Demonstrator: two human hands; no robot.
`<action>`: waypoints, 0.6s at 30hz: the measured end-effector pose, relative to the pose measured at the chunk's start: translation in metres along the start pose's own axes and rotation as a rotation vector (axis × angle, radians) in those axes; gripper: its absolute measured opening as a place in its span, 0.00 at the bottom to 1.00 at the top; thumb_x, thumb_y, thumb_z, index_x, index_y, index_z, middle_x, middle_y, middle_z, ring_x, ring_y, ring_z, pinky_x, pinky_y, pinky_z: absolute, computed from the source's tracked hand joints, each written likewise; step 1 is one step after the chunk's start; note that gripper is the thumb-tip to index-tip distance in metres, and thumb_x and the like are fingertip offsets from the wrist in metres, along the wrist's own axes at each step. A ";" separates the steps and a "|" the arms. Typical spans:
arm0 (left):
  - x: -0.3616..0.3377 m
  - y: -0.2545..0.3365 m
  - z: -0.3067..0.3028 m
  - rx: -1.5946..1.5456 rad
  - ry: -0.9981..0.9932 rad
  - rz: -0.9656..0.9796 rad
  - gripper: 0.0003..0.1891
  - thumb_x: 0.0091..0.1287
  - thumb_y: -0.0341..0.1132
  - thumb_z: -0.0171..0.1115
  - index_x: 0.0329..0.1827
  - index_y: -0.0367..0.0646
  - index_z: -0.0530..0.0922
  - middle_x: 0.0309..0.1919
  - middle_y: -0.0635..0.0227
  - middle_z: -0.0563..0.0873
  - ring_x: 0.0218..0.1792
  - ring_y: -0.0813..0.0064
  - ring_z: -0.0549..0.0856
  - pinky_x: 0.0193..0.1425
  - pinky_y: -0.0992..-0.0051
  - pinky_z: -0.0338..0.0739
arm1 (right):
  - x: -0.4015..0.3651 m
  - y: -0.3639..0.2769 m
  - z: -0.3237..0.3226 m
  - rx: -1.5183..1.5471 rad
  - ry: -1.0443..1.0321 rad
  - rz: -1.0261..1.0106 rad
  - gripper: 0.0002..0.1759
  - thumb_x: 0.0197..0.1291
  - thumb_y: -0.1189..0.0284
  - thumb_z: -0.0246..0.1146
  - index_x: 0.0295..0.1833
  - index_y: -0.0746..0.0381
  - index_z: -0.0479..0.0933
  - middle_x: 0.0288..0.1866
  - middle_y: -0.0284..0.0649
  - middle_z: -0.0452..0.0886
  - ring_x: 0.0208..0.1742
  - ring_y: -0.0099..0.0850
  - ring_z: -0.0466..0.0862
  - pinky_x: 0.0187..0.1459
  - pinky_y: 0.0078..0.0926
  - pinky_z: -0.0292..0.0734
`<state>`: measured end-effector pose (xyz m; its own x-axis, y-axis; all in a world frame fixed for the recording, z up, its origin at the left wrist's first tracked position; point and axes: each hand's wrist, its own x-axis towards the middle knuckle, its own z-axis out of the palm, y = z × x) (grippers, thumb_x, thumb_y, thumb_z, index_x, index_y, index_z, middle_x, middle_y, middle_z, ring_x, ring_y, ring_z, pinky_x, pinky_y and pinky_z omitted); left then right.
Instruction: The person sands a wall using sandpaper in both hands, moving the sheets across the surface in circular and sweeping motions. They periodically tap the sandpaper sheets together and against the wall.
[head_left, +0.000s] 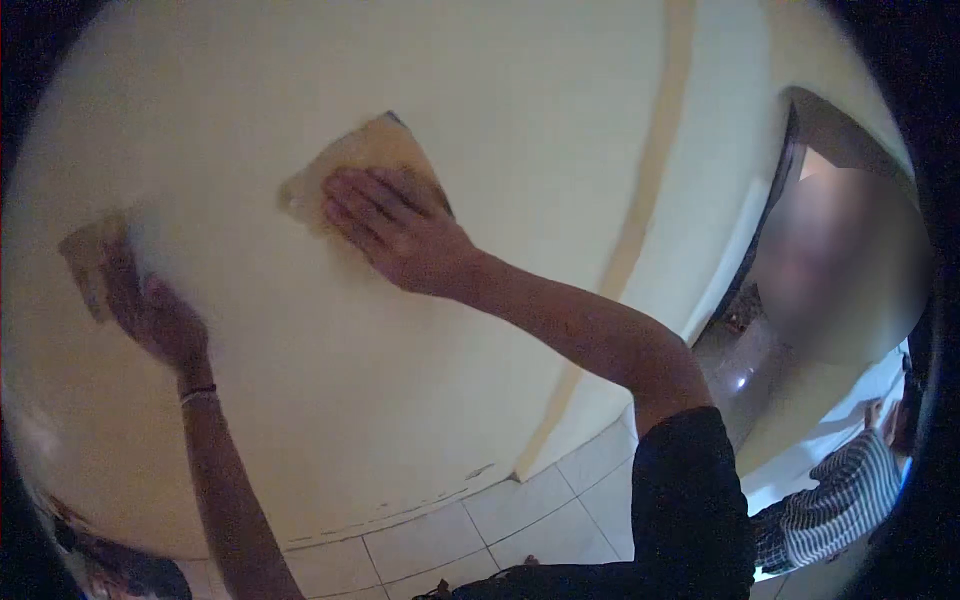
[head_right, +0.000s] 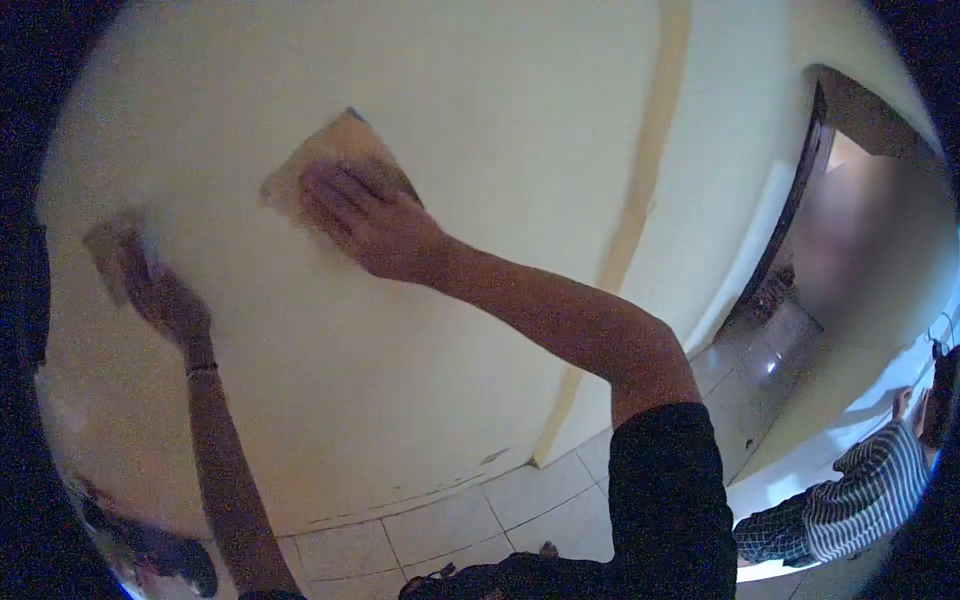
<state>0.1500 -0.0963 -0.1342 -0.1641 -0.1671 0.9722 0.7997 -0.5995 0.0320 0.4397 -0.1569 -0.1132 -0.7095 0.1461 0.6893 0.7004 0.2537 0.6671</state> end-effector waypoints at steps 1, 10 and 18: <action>0.001 0.013 0.000 -0.123 0.039 -0.104 0.28 0.68 0.49 0.37 0.61 0.33 0.60 0.61 0.60 0.66 0.64 0.65 0.61 0.67 0.66 0.48 | -0.017 0.014 -0.004 -0.009 0.000 0.013 0.26 0.51 0.68 0.50 0.57 0.66 0.65 0.62 0.47 0.63 0.65 0.38 0.62 0.65 0.41 0.51; 0.007 0.031 0.006 0.065 0.026 -0.084 0.22 0.67 0.37 0.40 0.61 0.33 0.61 0.61 0.56 0.65 0.63 0.64 0.61 0.67 0.66 0.50 | -0.230 0.188 -0.046 -0.345 -0.028 0.545 0.28 0.53 0.70 0.52 0.59 0.72 0.60 0.63 0.56 0.57 0.66 0.48 0.56 0.65 0.45 0.50; -0.013 0.008 0.027 0.417 0.016 0.036 0.19 0.67 0.38 0.40 0.57 0.38 0.67 0.55 0.54 0.69 0.57 0.60 0.66 0.63 0.64 0.57 | -0.228 0.180 -0.032 -0.238 0.119 0.659 0.29 0.51 0.69 0.52 0.59 0.72 0.61 0.63 0.55 0.57 0.66 0.48 0.56 0.66 0.44 0.48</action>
<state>0.1742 -0.0774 -0.1401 -0.1384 -0.1964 0.9707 0.9699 -0.2250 0.0928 0.7305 -0.1752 -0.1410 -0.1291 0.0884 0.9877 0.9884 -0.0693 0.1354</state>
